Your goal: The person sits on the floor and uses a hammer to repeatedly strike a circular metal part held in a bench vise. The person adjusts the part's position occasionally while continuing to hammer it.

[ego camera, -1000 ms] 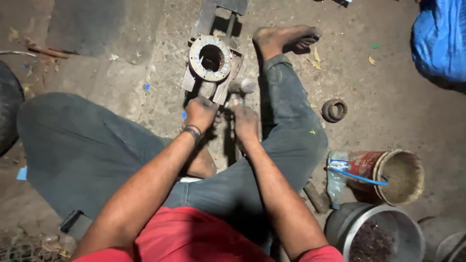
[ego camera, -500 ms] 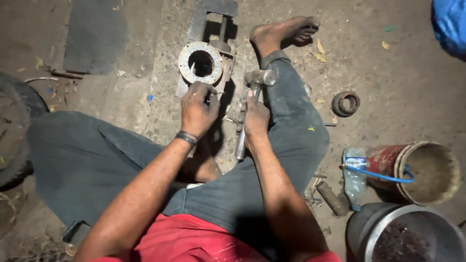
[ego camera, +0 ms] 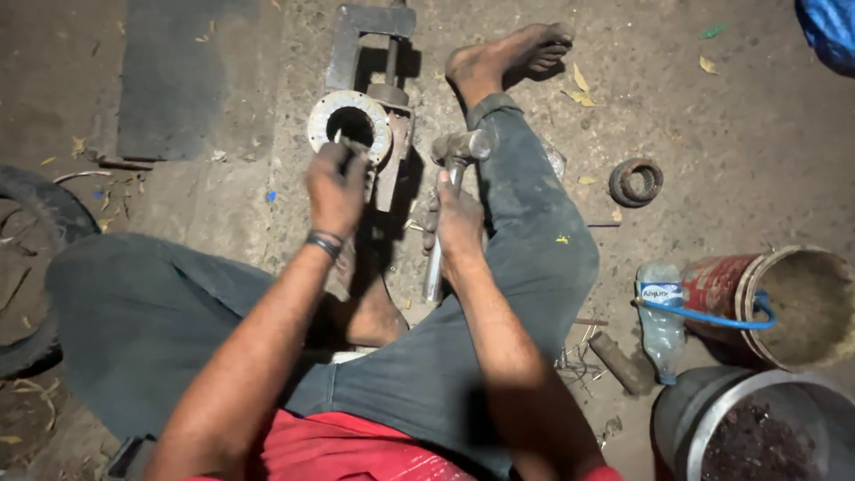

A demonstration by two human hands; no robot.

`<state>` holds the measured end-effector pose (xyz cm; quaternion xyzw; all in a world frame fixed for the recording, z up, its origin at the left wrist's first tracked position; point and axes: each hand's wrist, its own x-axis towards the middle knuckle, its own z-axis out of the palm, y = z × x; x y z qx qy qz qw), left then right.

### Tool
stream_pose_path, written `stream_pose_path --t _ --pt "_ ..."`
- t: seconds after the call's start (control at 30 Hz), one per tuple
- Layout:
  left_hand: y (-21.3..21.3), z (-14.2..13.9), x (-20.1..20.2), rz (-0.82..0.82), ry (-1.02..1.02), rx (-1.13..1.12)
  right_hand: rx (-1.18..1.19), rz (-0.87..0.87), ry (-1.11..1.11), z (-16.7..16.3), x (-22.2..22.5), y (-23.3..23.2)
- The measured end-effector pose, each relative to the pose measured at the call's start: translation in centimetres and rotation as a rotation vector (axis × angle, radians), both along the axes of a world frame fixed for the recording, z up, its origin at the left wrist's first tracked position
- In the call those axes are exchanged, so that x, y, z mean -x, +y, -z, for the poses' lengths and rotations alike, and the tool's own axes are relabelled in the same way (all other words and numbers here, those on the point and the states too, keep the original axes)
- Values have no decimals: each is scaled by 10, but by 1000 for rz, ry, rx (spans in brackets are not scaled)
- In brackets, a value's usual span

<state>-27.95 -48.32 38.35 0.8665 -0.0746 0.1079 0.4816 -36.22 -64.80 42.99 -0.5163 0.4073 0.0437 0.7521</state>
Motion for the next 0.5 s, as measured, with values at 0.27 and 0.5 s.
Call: stream_pose_path --t 0.27,0.5 --pt "-5 -5 -94 152 -64 62 -11 19 -2 9 -11 -4" --pt "-3 18 -98 70 -68 -2 -32 -15 6 10 -16 -3"
